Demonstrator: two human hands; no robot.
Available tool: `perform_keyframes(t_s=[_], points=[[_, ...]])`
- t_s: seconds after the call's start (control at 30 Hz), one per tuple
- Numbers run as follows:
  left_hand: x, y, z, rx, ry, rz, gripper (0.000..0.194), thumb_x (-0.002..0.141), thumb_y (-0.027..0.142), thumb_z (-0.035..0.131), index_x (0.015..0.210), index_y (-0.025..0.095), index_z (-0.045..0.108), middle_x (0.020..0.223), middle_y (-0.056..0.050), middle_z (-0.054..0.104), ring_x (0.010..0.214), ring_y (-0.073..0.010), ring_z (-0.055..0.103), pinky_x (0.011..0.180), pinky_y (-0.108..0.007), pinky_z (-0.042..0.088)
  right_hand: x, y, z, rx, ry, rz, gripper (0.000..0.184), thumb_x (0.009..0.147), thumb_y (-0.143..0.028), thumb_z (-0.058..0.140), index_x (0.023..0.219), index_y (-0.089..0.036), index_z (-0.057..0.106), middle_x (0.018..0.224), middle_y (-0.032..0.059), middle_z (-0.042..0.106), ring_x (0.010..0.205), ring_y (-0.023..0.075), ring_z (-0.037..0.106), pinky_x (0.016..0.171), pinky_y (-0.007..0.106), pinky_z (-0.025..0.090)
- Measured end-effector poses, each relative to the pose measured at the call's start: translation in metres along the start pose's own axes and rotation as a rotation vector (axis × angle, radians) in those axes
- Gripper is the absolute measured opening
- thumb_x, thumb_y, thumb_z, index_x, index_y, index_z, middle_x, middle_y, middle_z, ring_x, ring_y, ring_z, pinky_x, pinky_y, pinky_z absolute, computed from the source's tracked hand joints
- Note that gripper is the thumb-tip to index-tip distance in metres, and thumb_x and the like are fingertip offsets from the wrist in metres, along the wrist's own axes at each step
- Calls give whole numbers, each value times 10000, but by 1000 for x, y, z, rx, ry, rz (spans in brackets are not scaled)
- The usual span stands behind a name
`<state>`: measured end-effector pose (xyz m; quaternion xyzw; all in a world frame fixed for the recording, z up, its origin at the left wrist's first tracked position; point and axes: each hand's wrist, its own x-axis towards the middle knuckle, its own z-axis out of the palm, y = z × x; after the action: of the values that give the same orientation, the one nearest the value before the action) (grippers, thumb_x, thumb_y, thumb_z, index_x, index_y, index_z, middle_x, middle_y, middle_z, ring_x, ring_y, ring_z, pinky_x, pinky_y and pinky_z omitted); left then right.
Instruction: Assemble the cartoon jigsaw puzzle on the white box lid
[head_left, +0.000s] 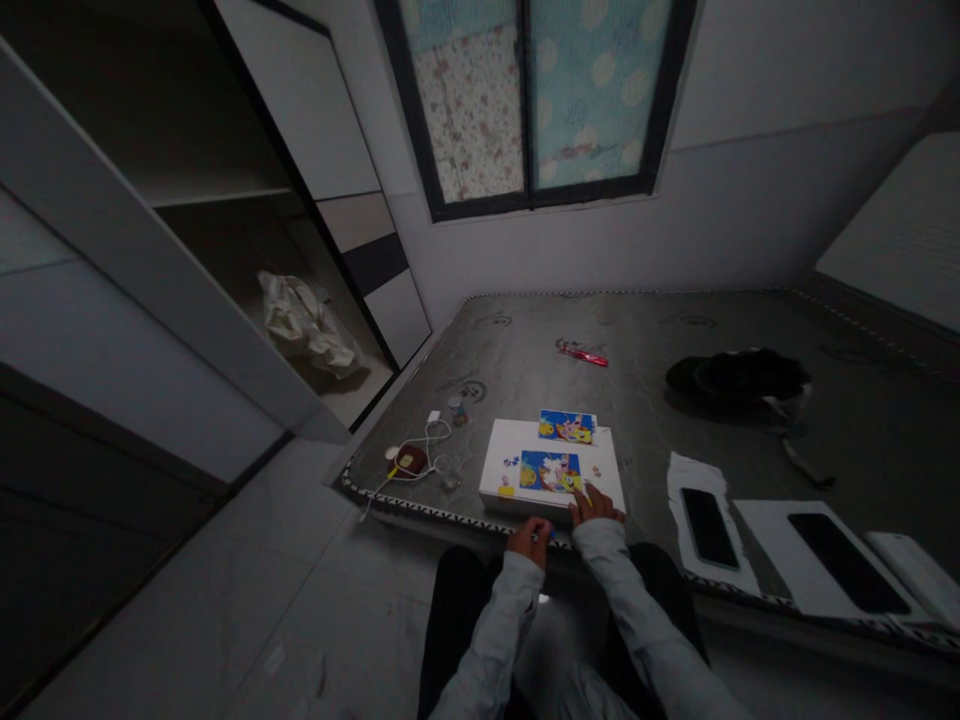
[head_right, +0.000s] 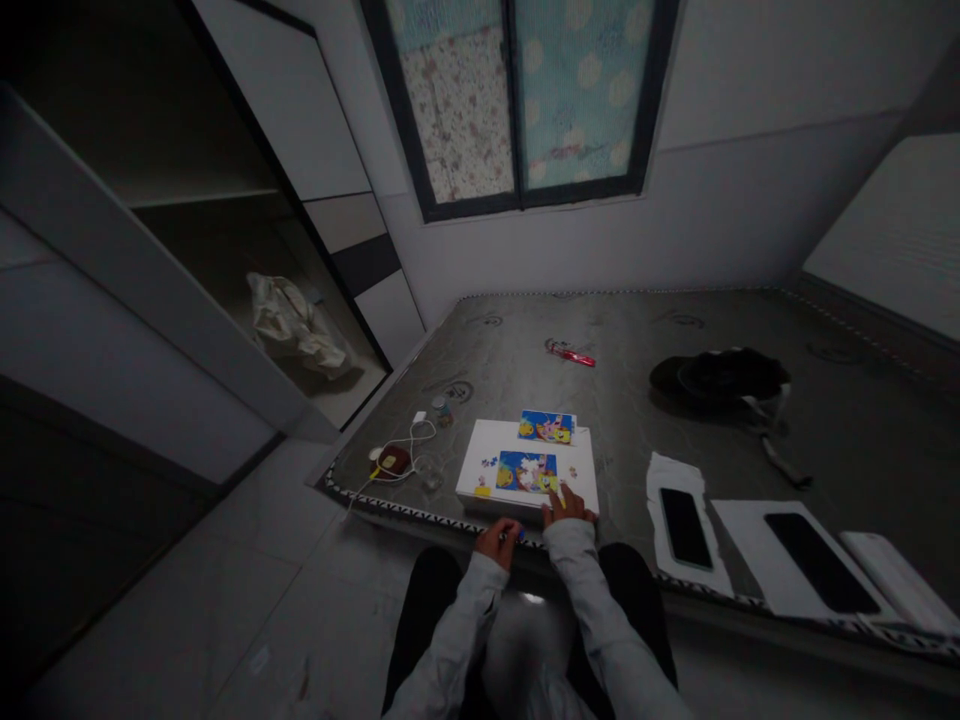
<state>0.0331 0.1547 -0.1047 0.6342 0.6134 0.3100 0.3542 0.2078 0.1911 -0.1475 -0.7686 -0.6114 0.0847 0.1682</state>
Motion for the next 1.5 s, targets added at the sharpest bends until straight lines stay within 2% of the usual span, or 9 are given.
perform_keyframes(t_s=[0.17,0.3,0.4,0.53,0.73,0.9,1.2,1.37,1.5], points=[[-9,-7,5,1,25,-88,299,949,346,493,914,203,754,925,-71,806,899,-222,737,853,-329,549,5,-6,-3,7,22,21,354,963,-291,543,1256,-229,733,1497,137,579,1291,339,518,999,548,388],[-11,-9,6,-34,37,-46,323,962,367,484,948,203,762,959,-83,807,929,-235,740,888,-354,550,-1,-10,-14,80,53,11,391,963,-295,519,1295,-204,705,1474,148,595,1255,329,549,989,539,406],[-10,-3,1,-104,62,10,358,967,353,465,1016,187,777,1059,-112,803,1017,-246,734,948,-378,552,-11,-11,-23,244,58,-38,386,950,-321,488,1210,-189,740,1316,154,697,1170,321,624,981,526,448],[-15,15,-12,-183,74,61,379,956,369,500,1097,167,788,1127,-130,791,1062,-249,730,982,-382,556,-35,-13,-37,500,-30,-185,378,956,-420,468,1027,-220,782,1061,91,792,989,241,727,916,388,557],[-28,53,-28,-258,150,-67,410,887,493,662,1128,179,768,806,-41,778,636,-151,675,573,-232,490,-65,-30,-79,888,-43,-227,396,873,-528,653,1110,-247,800,935,62,804,810,220,747,758,334,619],[-36,75,-43,-417,164,-14,381,864,502,707,998,159,806,920,-92,807,749,-172,723,581,-214,508,-63,-39,-112,902,40,-336,377,848,-531,720,1094,-261,813,880,58,796,727,200,729,696,325,617],[-54,103,-62,-503,201,118,349,878,476,706,1046,198,836,1067,-100,818,989,-240,765,901,-325,614,-63,-39,-141,834,99,-430,345,876,-562,732,1095,-307,807,878,36,794,742,189,725,754,329,606],[-60,103,-62,-572,169,31,421,833,458,765,1141,172,794,915,-96,823,788,-190,768,617,-214,576,-66,-37,-141,858,133,-430,333,879,-559,733,1078,-304,811,875,38,793,745,187,725,752,326,599],[-64,98,-56,-576,173,10,410,803,512,781,1018,166,822,951,-118,823,813,-208,766,611,-221,571,-69,-32,-134,851,136,-437,349,863,-586,735,1043,-301,824,812,35,786,701,187,719,697,319,591]])
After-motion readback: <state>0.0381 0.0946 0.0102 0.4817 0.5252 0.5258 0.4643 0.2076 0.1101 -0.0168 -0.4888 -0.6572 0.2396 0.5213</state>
